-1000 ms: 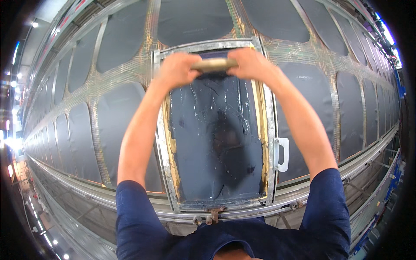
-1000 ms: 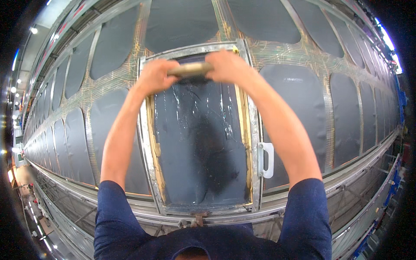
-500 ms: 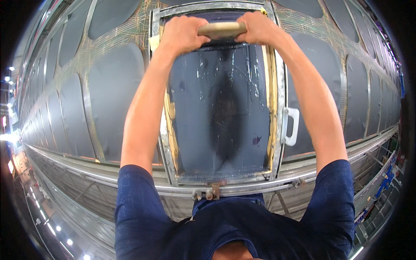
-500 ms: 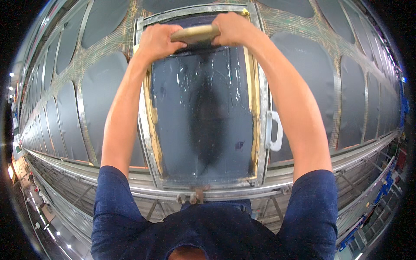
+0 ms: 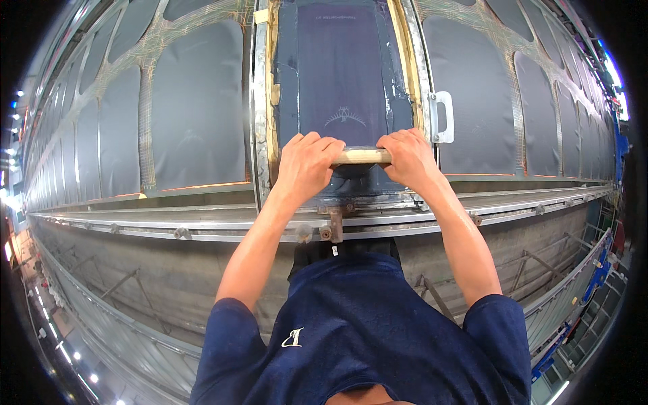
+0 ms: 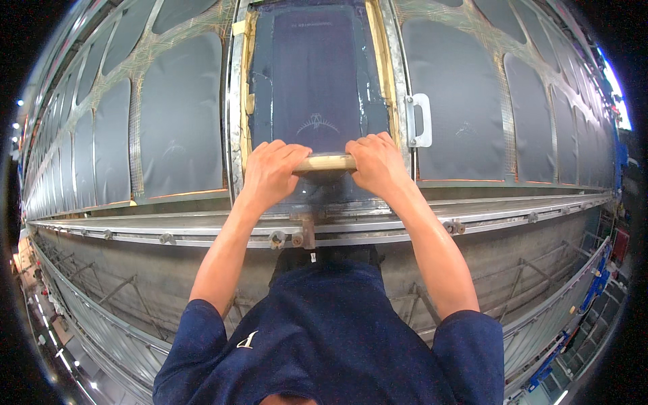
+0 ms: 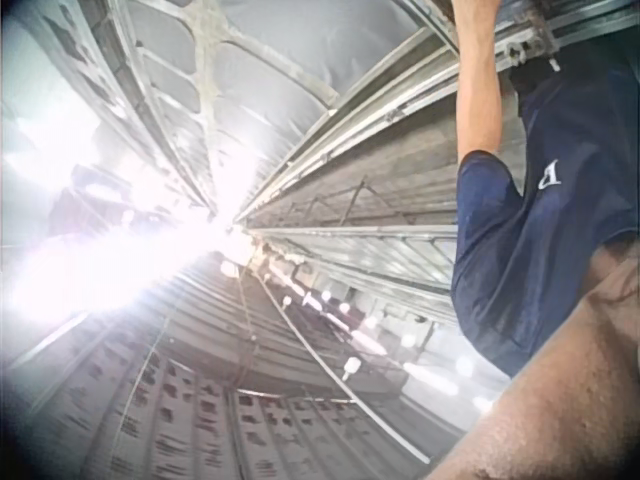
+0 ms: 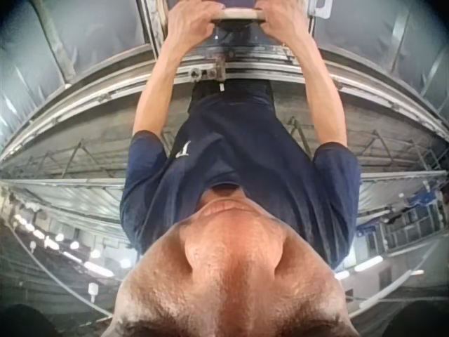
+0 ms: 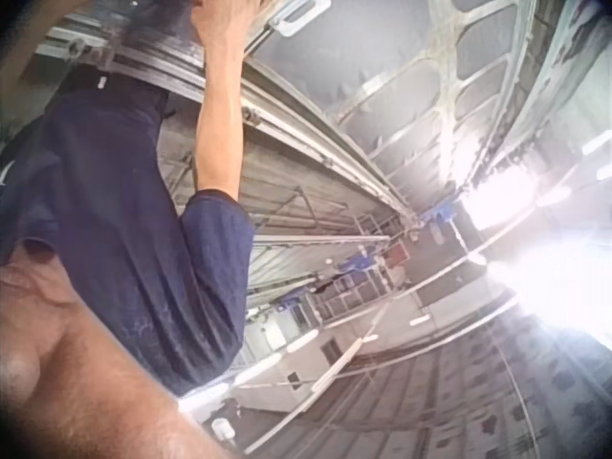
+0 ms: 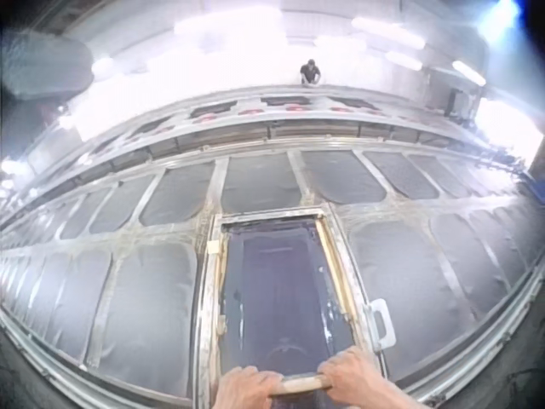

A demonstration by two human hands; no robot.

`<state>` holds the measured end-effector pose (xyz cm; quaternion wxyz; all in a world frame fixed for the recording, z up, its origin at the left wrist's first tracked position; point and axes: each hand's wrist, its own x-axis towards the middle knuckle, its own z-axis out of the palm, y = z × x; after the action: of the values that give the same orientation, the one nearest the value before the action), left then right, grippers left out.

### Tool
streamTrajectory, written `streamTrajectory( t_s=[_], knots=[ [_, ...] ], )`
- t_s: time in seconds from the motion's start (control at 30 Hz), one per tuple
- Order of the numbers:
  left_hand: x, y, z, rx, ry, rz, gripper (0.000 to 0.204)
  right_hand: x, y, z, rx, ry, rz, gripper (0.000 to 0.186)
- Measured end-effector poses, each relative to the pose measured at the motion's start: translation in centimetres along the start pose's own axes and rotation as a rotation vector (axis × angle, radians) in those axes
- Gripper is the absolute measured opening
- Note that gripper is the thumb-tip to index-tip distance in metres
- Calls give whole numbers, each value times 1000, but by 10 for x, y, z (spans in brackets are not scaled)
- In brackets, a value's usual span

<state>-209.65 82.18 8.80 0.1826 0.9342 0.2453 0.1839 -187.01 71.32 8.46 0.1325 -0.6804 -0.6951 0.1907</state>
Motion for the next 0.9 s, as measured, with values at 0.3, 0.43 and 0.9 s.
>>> streamTrajectory(
  t_s=[0.3,0.43,0.9],
  knots=[
    [24,-36,-14,25,-394,1,19,34,13,-22,-28,-257,-6,16],
    [123,-102,-13,93,-229,62,16,140,69,-52,-83,-152,-54,19],
    [341,-248,1,99,-217,-127,38,383,197,-101,-24,-190,-7,36]
  ],
)
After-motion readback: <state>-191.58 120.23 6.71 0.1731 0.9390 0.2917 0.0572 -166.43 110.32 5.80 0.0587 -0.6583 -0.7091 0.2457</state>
